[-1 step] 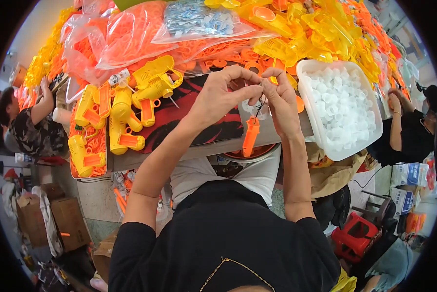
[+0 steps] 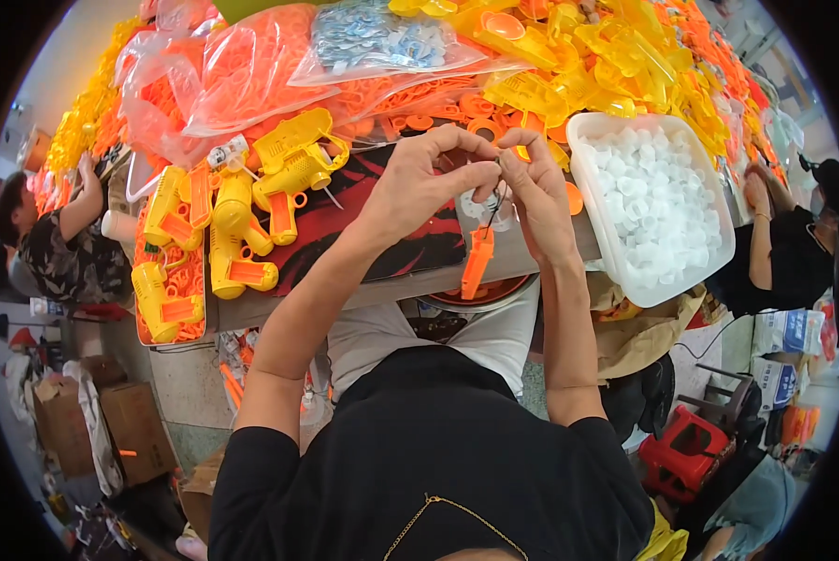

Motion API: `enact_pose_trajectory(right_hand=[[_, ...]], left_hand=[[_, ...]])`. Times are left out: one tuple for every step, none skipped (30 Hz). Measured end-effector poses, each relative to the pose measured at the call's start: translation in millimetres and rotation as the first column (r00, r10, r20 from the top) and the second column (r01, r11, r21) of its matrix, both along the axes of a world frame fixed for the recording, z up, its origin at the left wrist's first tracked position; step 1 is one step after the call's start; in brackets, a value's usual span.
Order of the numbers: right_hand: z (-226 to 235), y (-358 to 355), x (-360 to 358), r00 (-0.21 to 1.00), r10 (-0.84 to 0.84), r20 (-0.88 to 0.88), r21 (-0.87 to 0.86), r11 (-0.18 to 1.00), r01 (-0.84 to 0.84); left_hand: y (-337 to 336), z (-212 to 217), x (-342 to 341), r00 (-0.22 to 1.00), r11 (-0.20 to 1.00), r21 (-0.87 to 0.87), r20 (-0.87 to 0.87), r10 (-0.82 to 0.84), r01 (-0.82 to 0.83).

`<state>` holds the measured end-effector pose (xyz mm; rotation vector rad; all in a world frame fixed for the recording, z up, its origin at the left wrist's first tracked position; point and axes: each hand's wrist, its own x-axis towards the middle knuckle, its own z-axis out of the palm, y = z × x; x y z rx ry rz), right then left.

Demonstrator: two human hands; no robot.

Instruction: Assembling plastic toy dart blasters by snapping together various orange and yellow components.

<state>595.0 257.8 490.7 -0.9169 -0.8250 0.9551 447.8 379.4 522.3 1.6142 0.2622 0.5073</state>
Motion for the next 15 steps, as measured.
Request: enact_pose_trajectory(right_hand=[[3,-1,2,0.996,0.077,-0.049,0.011,0.997,-0.077],[5,-2,0,0.996,0.07,-0.052,0.016,0.997,-0.07],[6,-2,-4,1.0,-0.016,0.007,-0.007,1.0,0.016],[7,-3,-7,0.992,-0.101,0.069,-0.024,0.994,0.103],[12,-6,-9,0.992,-0.104,0.068,-0.019,0.994,0.105],[18,-10,-12,0.989,-0.097,0.107,-0.004,0.995,0.098],[20,-12,-15,0.985,-0.09,0.148,0.012,0.996,0.089],[21,-12,-19,0.985,-0.089,0.147,0.019,0.996,0.088],[20,-9,-24,0.977,-0.133,0.164,0.008,0.991,0.133],[19,-8,-26,0.967,-0.175,0.183,0.0,0.984,0.178],[14,-8,-26,0.951,-0.207,0.228,0.015,0.978,0.209],[4,-4,-25,0.948,-0.213,0.236,0.033,0.977,0.212],[-5,0,-24,0.844,-0.371,0.386,0.12,0.928,0.353],[-10,2,-23,0.691,-0.516,0.506,0.228,0.853,0.47],[-7,2,-27,0.461,-0.621,0.633,0.352,0.762,0.544]], left_hand=[[1,1,-2,0.999,0.995,-0.098,0.024,-0.03,0.033],[2,2,-1,0.997,0.978,-0.195,0.051,-0.058,0.067],[2,-1,0,0.997,0.979,-0.191,0.049,-0.061,0.07],[3,-6,2,0.999,0.975,-0.219,0.049,-0.02,0.03],[4,-10,4,0.999,0.969,-0.246,0.048,0.023,-0.011],[4,-14,4,0.999,0.97,-0.242,0.045,0.023,-0.012],[5,-15,4,0.996,0.951,-0.305,0.082,-0.02,0.044],[6,-17,4,0.991,0.926,-0.363,0.124,-0.06,0.101],[7,-18,4,0.99,0.929,-0.355,0.125,-0.061,0.102],[6,-19,4,0.995,0.943,-0.328,0.094,-0.026,0.056],[5,-20,3,0.998,0.954,-0.298,0.066,0.011,0.01],[2,-21,6,0.993,0.957,-0.29,0.108,0.048,-0.015],[0,-24,10,0.992,0.957,-0.288,0.112,0.06,-0.025],[-1,-25,13,0.991,0.958,-0.285,0.118,0.071,-0.034],[-4,-22,11,0.989,0.951,-0.302,0.105,0.103,-0.067]])
